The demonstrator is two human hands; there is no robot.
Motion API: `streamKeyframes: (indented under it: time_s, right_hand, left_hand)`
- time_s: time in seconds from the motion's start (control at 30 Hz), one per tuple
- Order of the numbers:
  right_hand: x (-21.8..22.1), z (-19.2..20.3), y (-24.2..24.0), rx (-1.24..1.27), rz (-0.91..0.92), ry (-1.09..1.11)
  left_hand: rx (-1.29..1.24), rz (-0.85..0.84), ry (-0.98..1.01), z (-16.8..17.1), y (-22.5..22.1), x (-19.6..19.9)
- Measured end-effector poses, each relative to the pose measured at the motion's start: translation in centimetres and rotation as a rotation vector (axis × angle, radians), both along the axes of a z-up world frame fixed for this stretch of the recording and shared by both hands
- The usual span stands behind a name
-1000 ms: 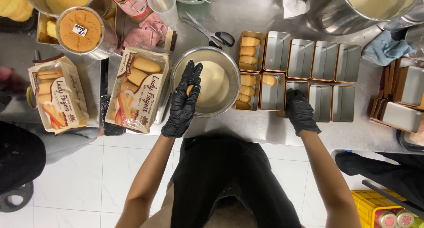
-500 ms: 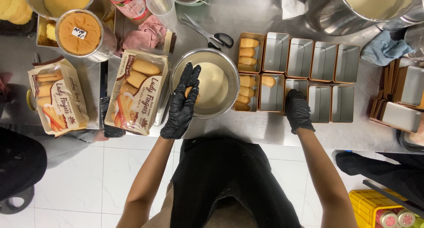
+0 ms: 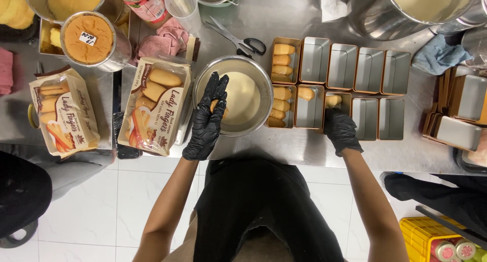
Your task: Dipping ladyfinger biscuits into a liquid mixture and arranging them in molds for tiramisu preparation.
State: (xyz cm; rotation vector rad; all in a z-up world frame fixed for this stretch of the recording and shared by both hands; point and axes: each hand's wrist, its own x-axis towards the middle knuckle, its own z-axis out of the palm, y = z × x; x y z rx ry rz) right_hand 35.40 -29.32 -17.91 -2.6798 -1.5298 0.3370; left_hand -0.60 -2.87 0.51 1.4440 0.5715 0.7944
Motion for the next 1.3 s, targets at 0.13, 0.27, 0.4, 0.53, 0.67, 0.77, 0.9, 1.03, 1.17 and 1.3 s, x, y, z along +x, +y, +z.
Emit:
streamKeyframes:
  time_s: [0.13, 0.27, 0.4, 0.53, 0.67, 0.77, 0.9, 1.03, 1.17, 1.3]
  right_hand:
    - [0.6, -1.2, -0.7, -0.115, -0.005, 0.050]
    - [0.3, -0.1, -0.2, 0.162, 0.075, 0.045]
    - [0.3, 1.6, 0.7, -0.102, -0.010, 0.061]
    - [-4.6, 12.6, 4.1, 0.173, -0.001, -0.015]
    - [-13.0, 18.1, 10.7, 0.644, -0.056, 0.869]
    - [-17.6, 19.8, 15.3, 0.580, -0.024, 1.607]
    - [-18.3, 15.0, 17.8, 0.584, -0.259, 1.768]
    - [-16.9, 15.0, 18.6, 0.594, -0.089, 1.457]
    - [-16.5, 15.9, 18.6, 0.486, -0.094, 1.310]
    - [-16.7, 16.9, 18.7, 0.548, -0.143, 1.466]
  left_hand:
    - [-0.090, -0.011, -0.043, -0.1, 0.1, 0.2]
    - [-0.068, 0.005, -0.018, 0.7, 0.0, 0.3]
    - [-0.265, 0.039, -0.123, 0.3, 0.4, 0.5]
    - [-0.528, 0.045, -0.364, -2.8, 1.4, 0.9]
    - [-0.564, -0.021, -0.460, -1.0, 1.0, 2.1]
    - [-0.520, -0.118, -0.436, 0.7, 0.4, 2.7]
    - [-0.343, -0.141, -0.284, -0.3, 0.9, 1.6]
    - [-0.260, -0.062, -0.075, -3.0, 1.7, -0.5]
    - [-0.214, -0.034, 0.058, -3.1, 1.7, -0.4]
    - [-0.197, -0.002, 0.021, -4.2, 1.7, 0.1]
